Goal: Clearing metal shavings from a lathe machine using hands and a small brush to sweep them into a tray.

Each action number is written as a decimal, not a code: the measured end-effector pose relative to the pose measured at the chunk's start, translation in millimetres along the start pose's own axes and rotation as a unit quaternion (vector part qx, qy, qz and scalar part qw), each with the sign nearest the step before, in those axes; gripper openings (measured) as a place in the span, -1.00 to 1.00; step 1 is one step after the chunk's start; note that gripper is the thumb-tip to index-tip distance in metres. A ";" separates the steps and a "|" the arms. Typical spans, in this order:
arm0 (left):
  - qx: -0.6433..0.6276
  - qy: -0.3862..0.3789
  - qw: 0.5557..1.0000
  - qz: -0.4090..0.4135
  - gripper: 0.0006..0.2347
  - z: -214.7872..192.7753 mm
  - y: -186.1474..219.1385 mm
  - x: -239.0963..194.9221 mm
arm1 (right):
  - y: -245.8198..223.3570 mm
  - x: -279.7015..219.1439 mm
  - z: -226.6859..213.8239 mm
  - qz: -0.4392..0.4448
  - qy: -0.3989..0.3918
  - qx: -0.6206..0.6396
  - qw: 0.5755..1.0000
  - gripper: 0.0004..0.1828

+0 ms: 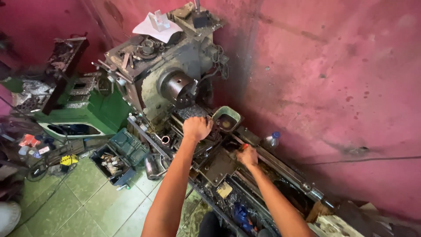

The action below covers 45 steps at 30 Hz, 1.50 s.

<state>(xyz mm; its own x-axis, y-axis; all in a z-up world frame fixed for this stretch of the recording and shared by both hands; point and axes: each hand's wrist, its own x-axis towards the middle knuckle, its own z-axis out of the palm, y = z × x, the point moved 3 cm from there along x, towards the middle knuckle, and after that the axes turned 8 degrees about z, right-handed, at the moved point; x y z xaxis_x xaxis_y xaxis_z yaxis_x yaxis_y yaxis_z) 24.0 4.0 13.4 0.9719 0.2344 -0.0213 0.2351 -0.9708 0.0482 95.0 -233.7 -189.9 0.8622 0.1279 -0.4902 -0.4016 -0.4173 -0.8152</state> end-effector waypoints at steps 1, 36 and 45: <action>0.000 -0.001 1.000 0.002 -0.42 2.6 -0.7 -0.8 | -1.6 -4.2 -2.0 -0.055 0.058 -0.163 0.983 -0.53; -0.046 -0.079 0.995 -0.027 -0.57 122.7 3.7 177.9 | 16.7 -152.1 -22.0 0.082 0.095 0.355 0.926 -0.70; -0.056 -0.249 0.966 -0.033 -0.64 164.6 9.1 209.9 | -21.6 -156.8 -38.5 0.172 0.157 0.292 0.928 -0.79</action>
<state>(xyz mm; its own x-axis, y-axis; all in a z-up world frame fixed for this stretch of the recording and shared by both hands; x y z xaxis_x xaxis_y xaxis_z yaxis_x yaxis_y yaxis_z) 228.6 35.8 -155.0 0.8364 0.2141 -0.5047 0.3226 -0.9365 0.1373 -19.6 -279.4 -83.5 0.6632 -0.2292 -0.7125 -0.6890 0.1847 -0.7008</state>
